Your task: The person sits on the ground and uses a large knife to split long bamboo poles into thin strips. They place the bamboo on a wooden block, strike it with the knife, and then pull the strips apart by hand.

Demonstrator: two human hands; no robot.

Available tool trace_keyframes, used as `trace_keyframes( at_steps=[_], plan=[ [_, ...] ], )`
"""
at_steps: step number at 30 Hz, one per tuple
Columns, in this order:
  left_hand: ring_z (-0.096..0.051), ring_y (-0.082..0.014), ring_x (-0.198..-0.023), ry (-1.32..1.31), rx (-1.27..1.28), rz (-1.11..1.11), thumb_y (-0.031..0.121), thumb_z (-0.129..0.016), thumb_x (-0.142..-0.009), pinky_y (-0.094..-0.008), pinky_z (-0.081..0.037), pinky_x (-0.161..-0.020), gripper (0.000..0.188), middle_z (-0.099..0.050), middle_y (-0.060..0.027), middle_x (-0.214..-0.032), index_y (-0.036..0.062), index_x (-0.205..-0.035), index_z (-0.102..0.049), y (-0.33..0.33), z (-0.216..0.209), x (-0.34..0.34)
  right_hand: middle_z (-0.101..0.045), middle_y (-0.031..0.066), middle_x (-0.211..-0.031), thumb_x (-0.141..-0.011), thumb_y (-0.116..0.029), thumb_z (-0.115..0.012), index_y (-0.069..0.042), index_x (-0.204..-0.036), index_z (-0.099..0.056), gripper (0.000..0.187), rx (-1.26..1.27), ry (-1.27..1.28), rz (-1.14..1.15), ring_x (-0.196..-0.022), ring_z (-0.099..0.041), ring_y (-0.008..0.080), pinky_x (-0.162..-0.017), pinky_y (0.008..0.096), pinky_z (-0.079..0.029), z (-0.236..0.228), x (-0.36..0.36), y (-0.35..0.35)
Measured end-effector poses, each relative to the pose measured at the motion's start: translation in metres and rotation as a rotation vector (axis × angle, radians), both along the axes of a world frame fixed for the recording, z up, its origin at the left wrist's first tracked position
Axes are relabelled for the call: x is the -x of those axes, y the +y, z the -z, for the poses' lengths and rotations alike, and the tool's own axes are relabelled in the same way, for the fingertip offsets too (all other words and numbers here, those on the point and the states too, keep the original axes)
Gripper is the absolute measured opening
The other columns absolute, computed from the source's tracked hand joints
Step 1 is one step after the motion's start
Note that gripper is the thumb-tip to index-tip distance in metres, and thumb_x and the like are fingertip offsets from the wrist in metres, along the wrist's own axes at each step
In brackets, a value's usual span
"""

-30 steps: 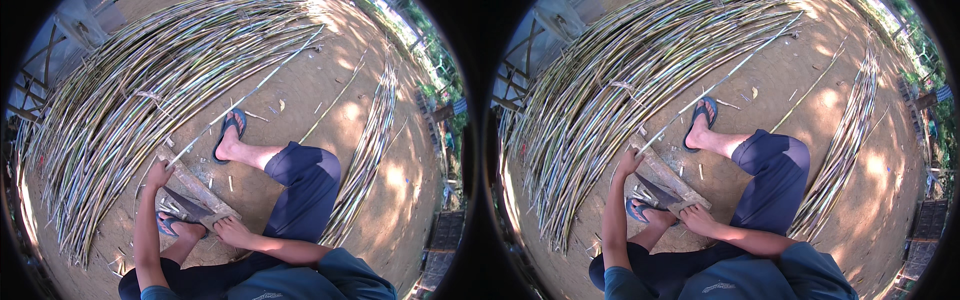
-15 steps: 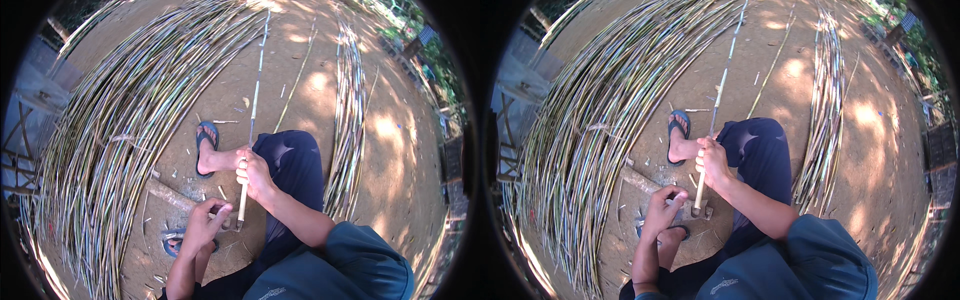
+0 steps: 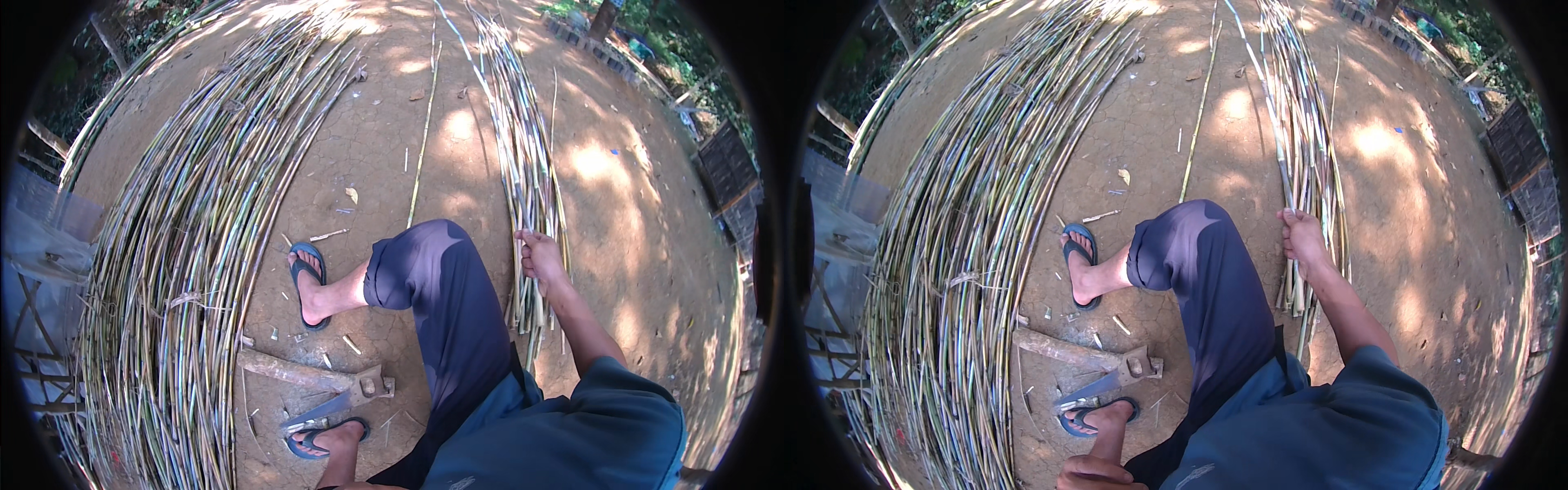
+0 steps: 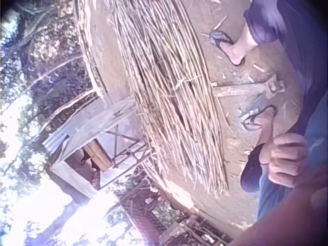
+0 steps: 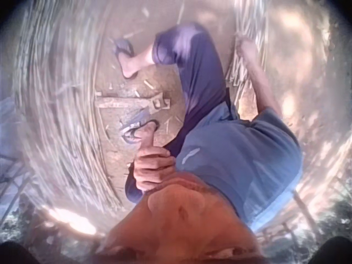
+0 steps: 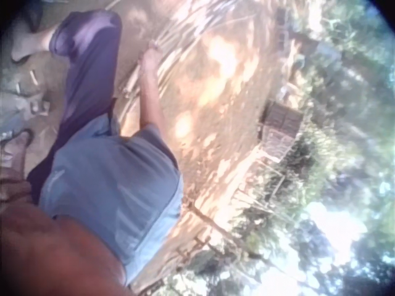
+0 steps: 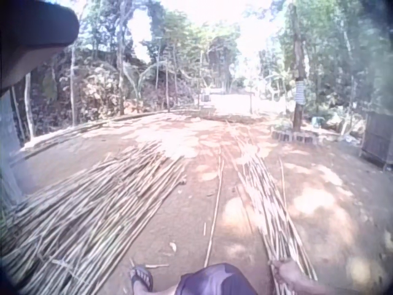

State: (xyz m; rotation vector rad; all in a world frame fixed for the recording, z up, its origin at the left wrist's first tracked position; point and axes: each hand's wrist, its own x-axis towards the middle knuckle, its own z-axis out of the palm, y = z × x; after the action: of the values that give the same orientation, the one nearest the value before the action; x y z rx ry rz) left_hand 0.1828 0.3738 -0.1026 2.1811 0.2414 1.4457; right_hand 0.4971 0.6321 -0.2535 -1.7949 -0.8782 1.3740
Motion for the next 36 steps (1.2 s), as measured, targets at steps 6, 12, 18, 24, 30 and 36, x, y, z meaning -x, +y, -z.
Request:
trace_keyframes(
  at_steps=[6, 12, 18, 24, 30, 36],
  plan=[
    [-0.065, -0.0209, -0.063, -0.148, -0.172, -0.133, 0.022, -0.052, -0.081, -0.0387, -0.053, -0.060, 0.024, -0.068, -0.0123, -0.077, 0.0052, -0.071, -0.065, -0.012, 0.024, -0.016, -0.063, 0.0103, -0.074, -0.096, -0.025, -0.055, 0.000, -0.105, -0.066, 0.029, -0.313, -0.626, 0.117, -0.061, -0.059, 0.0202, -0.057, 0.0361, -0.045, 0.097, -0.125, 0.065],
    [-0.060, -0.0163, -0.058, -0.308, -0.338, -0.423, 0.018, -0.053, -0.082, -0.0350, -0.048, -0.060, 0.014, -0.060, -0.0059, -0.070, 0.0088, -0.071, -0.057, 0.019, 0.029, -0.038, -0.067, 0.0266, -0.096, -0.091, -0.027, -0.058, 0.004, -0.110, -0.065, 0.037, -0.226, -0.795, 0.139, -0.092, -0.066, 0.0338, -0.083, 0.0397, -0.048, 0.135, -0.181, 0.081],
    [-0.054, -0.0116, -0.054, -0.432, -0.480, -0.571, 0.014, -0.054, -0.082, -0.0312, -0.043, -0.059, 0.011, -0.051, 0.0004, -0.062, 0.0124, -0.072, -0.049, 0.031, 0.026, -0.060, -0.066, 0.0303, -0.097, -0.090, -0.027, -0.056, 0.007, -0.110, -0.064, 0.040, -0.227, -0.858, 0.139, -0.098, -0.064, 0.0396, -0.085, 0.0429, -0.047, 0.160, -0.216, 0.096],
    [-0.050, -0.0078, -0.052, -0.488, -0.545, -0.712, 0.011, -0.056, -0.081, -0.0288, -0.040, -0.060, 0.014, -0.046, 0.0035, -0.058, 0.0159, -0.074, -0.044, 0.039, 0.026, -0.079, -0.065, 0.0310, -0.101, -0.091, -0.026, -0.055, 0.005, -0.110, -0.064, 0.039, -0.220, -0.880, 0.114, -0.101, -0.063, 0.0424, -0.088, 0.0441, -0.047, 0.171, -0.223, 0.121],
    [-0.051, -0.0113, -0.055, -0.412, -0.561, -0.837, 0.011, -0.057, -0.080, -0.0303, -0.041, -0.061, 0.012, -0.049, 0.0019, -0.061, 0.0157, -0.076, -0.047, 0.054, 0.037, -0.063, -0.065, 0.0297, -0.106, -0.091, -0.038, -0.054, 0.002, -0.112, -0.065, 0.046, -0.049, -1.222, -0.164, -0.106, -0.061, 0.0418, -0.091, 0.0444, -0.047, 0.242, -0.294, 0.161],
    [-0.050, -0.0151, -0.054, -0.129, -0.511, -1.073, 0.010, -0.059, -0.078, -0.0317, -0.042, -0.060, 0.013, -0.051, 0.0000, -0.059, 0.0138, -0.071, -0.050, -0.006, 0.014, -0.029, -0.066, 0.0225, -0.111, -0.078, -0.062, -0.065, 0.000, -0.123, -0.057, 0.077, 0.045, -1.384, -0.140, -0.107, -0.063, 0.0352, -0.088, 0.0461, -0.050, 0.299, -0.266, 0.167]
  ],
)
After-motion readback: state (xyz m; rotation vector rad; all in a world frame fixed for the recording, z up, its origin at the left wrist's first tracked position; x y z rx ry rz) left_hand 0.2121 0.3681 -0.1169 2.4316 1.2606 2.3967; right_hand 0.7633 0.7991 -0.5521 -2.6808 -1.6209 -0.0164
